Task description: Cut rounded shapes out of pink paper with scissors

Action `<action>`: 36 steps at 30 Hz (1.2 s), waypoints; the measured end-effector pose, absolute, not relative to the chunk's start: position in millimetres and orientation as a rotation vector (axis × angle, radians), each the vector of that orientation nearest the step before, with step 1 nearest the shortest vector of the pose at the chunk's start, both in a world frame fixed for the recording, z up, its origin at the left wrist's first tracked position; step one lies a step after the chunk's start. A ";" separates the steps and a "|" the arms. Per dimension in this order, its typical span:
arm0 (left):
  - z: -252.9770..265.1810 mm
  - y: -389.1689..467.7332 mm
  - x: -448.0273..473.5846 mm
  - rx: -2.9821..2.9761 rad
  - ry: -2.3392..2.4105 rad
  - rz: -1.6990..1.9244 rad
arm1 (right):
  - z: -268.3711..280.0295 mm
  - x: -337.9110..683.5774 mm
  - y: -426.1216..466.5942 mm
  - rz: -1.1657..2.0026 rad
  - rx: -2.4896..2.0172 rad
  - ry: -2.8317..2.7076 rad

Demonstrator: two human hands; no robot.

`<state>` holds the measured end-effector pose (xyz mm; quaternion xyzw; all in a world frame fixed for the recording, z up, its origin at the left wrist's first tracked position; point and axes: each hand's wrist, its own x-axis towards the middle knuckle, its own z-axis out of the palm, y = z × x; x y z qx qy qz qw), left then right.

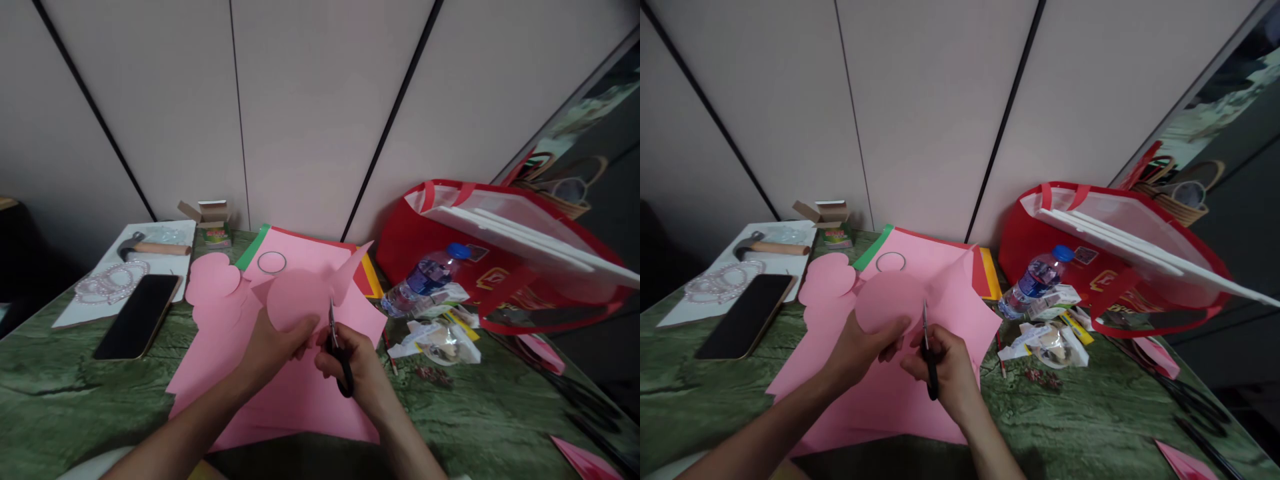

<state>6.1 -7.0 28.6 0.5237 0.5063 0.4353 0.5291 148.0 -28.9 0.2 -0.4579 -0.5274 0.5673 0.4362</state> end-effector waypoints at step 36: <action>38.3 -9.0 6.5 1.342 1.196 0.979 | -2.4 154.1 -27.3 1.324 -1.176 -1.370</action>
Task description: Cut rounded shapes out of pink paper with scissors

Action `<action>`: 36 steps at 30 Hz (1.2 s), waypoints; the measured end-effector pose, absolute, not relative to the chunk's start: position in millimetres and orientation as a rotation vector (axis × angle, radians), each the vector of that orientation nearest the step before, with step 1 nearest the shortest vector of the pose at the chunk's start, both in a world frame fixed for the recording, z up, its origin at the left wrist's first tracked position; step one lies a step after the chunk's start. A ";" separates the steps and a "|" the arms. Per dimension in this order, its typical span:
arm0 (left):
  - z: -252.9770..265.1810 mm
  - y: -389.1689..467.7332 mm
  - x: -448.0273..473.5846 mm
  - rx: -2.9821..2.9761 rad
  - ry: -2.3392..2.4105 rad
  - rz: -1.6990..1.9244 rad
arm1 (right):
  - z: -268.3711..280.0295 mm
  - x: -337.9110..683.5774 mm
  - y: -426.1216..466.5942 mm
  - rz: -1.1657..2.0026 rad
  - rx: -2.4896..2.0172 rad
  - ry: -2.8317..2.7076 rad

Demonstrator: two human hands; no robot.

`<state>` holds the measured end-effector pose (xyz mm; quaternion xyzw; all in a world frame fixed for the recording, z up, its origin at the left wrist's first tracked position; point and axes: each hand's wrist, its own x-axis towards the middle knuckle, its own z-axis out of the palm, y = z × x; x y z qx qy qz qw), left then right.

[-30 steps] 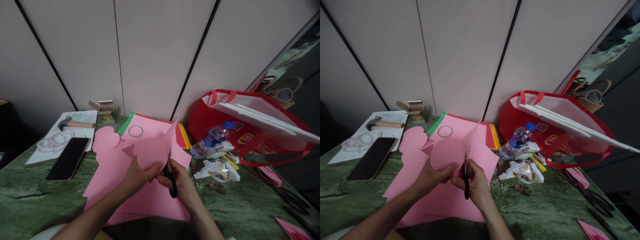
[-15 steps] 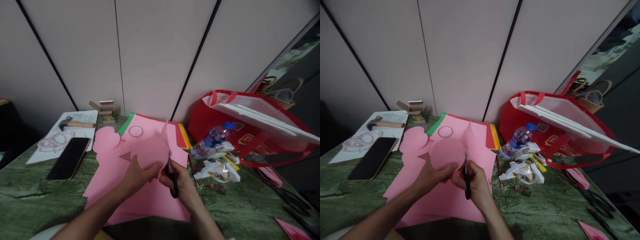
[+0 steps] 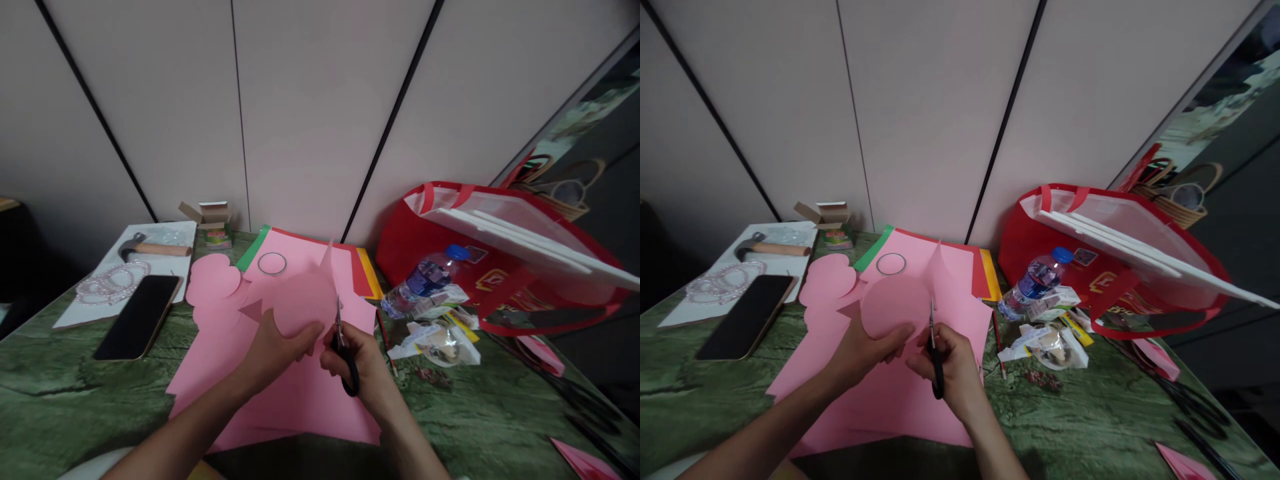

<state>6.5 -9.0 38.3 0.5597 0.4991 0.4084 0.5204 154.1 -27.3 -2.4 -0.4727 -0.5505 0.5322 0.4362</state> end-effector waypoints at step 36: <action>30.6 -5.0 3.0 1.382 1.104 1.030 | -1.7 152.9 -28.7 1.350 -1.222 -1.363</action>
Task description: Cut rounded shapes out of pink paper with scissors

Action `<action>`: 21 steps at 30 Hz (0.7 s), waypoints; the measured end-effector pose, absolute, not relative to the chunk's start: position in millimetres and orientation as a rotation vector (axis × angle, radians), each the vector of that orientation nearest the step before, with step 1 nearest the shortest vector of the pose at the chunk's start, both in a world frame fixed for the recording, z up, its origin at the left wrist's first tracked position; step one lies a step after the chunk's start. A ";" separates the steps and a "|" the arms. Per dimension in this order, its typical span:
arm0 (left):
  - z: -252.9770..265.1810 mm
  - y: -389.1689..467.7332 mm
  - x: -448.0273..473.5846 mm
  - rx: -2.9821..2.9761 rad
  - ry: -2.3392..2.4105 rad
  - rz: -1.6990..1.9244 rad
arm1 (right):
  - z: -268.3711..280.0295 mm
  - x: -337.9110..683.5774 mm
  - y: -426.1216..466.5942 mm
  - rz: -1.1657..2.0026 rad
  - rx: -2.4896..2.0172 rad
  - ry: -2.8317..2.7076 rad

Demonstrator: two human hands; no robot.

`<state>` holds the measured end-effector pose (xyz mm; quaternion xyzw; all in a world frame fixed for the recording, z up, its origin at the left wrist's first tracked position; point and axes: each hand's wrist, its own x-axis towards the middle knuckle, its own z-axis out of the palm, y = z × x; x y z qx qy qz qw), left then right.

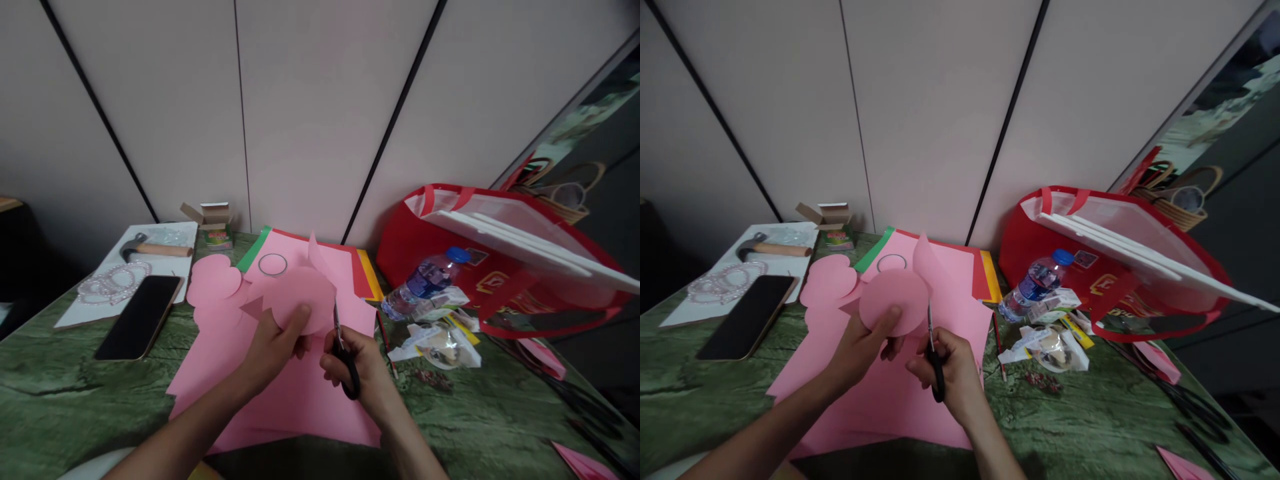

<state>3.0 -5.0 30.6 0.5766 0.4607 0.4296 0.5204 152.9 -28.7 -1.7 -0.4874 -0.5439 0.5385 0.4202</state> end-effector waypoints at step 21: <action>38.8 -11.3 6.8 1.304 1.342 0.845 | 2.8 152.0 -28.9 1.395 -1.087 -1.286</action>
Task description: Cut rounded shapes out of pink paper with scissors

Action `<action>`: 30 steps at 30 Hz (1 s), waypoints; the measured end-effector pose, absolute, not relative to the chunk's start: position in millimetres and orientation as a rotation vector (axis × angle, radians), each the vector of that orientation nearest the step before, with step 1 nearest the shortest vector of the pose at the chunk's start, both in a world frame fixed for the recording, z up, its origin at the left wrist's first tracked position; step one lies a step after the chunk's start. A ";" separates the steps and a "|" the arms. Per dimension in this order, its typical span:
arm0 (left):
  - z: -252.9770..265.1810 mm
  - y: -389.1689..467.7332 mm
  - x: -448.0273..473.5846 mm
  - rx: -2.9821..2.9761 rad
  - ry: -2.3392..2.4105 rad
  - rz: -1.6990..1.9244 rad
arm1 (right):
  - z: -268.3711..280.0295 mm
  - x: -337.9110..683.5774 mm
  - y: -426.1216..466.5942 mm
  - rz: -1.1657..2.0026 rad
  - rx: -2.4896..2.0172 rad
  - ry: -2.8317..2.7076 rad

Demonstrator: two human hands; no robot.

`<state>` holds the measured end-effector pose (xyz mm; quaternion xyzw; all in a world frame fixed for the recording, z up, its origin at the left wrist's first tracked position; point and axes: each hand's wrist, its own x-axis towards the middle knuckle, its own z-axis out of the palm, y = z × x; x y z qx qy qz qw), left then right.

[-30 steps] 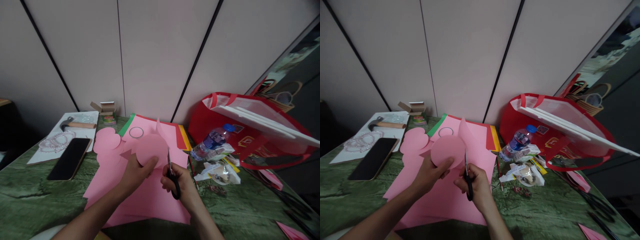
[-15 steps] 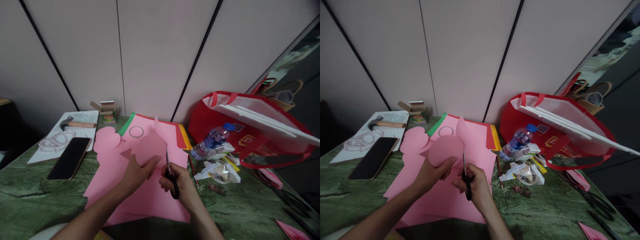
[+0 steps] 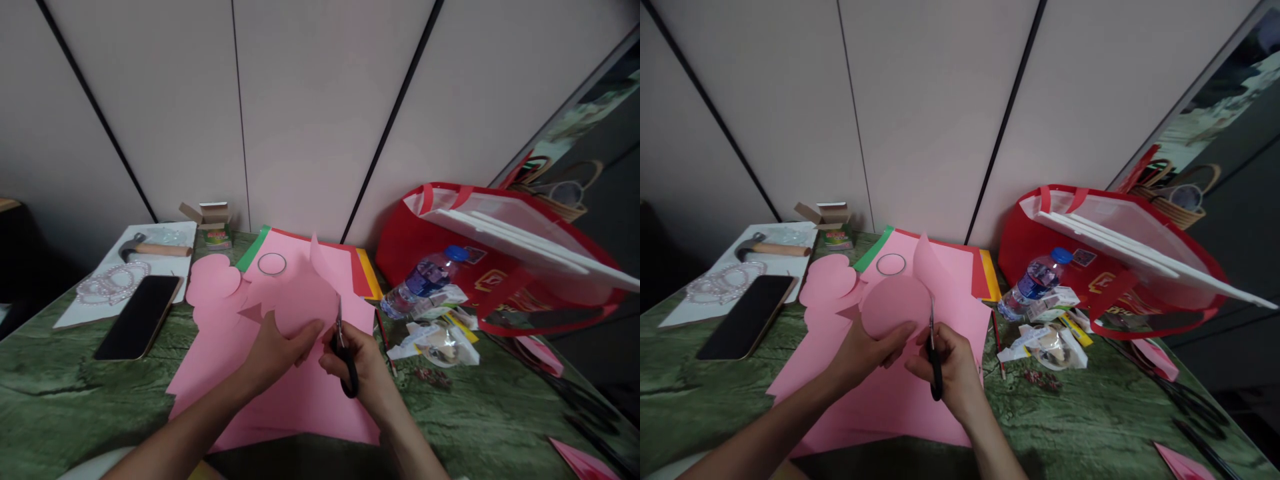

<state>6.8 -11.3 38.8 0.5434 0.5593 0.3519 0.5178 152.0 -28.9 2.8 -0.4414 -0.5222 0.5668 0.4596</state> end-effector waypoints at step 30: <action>34.3 -3.7 4.8 1.487 1.174 0.897 | 12.7 152.7 -27.7 1.087 -1.166 -1.070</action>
